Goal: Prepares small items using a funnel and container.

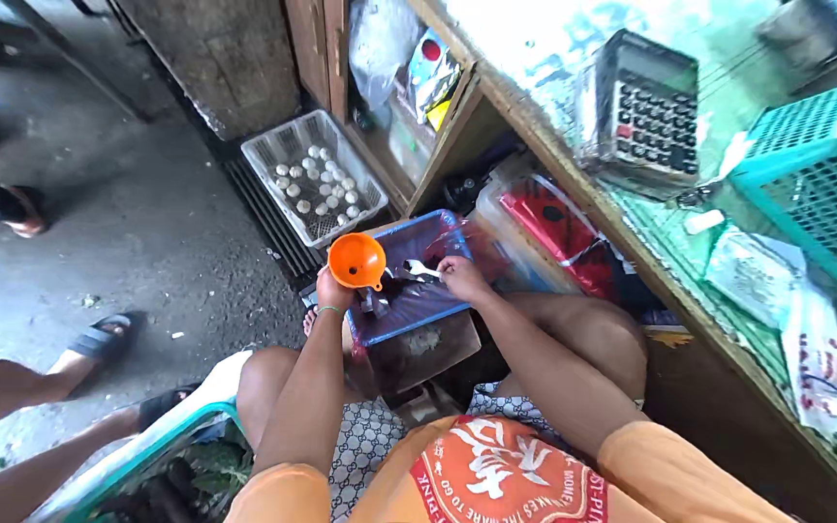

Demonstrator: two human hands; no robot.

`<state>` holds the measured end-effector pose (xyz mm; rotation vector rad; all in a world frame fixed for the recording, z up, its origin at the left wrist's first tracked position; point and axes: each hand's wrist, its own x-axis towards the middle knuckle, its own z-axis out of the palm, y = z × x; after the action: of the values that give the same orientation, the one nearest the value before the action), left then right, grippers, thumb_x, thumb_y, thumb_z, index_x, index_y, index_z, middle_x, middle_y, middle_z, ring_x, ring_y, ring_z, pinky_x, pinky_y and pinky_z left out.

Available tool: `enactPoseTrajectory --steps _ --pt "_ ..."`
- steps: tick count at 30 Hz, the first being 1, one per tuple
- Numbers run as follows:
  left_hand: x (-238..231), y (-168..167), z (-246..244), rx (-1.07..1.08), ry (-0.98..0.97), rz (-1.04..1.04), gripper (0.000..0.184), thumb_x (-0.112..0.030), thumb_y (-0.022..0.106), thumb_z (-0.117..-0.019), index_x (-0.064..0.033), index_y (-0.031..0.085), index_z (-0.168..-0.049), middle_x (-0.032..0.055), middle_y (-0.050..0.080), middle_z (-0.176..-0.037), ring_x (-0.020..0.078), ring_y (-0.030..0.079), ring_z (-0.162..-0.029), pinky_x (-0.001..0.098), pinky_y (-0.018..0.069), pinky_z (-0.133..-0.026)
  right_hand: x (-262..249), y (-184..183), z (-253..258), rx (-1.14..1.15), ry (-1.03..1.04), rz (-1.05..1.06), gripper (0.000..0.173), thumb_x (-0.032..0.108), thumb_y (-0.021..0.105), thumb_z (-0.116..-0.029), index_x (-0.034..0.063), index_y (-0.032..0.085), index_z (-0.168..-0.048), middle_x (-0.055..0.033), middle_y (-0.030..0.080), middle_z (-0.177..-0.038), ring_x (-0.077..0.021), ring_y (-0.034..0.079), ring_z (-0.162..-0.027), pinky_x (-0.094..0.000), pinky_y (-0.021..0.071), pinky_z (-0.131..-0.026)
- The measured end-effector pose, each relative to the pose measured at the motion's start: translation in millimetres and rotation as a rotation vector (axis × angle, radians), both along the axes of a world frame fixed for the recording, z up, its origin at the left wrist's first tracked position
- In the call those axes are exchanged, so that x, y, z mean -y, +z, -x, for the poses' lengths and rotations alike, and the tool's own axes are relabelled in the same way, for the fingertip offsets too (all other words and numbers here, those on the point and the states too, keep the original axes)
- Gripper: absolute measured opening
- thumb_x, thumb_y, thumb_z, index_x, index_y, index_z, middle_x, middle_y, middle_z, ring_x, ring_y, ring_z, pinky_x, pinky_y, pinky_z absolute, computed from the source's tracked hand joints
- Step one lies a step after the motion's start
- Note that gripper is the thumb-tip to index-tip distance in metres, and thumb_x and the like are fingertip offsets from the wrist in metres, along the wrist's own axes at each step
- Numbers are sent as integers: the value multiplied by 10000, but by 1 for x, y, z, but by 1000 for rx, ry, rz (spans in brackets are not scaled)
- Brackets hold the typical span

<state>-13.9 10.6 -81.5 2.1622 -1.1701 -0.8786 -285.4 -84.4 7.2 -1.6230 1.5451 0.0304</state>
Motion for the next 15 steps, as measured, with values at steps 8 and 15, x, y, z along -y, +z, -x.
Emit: enactPoseTrajectory --steps 8,15 --pt "-9 23 36 -44 -93 169 398 -138 760 -845 0 683 -1210 176 711 -1190 296 664 -1167 512 491 -1067 -28 78 -34 -109 285 427 181 103 574 -984 93 708 -1105 -123 704 -1105 -302 685 -1046 -543 565 -898" --pt "-15 31 35 -76 -71 213 476 -137 779 -824 17 644 -1254 184 700 -1208 290 659 -1176 504 495 -1069 -27 78 -23 -55 152 652 168 66 590 -977 65 698 -1105 -152 695 -1122 -329 686 -1039 -557 572 -877"
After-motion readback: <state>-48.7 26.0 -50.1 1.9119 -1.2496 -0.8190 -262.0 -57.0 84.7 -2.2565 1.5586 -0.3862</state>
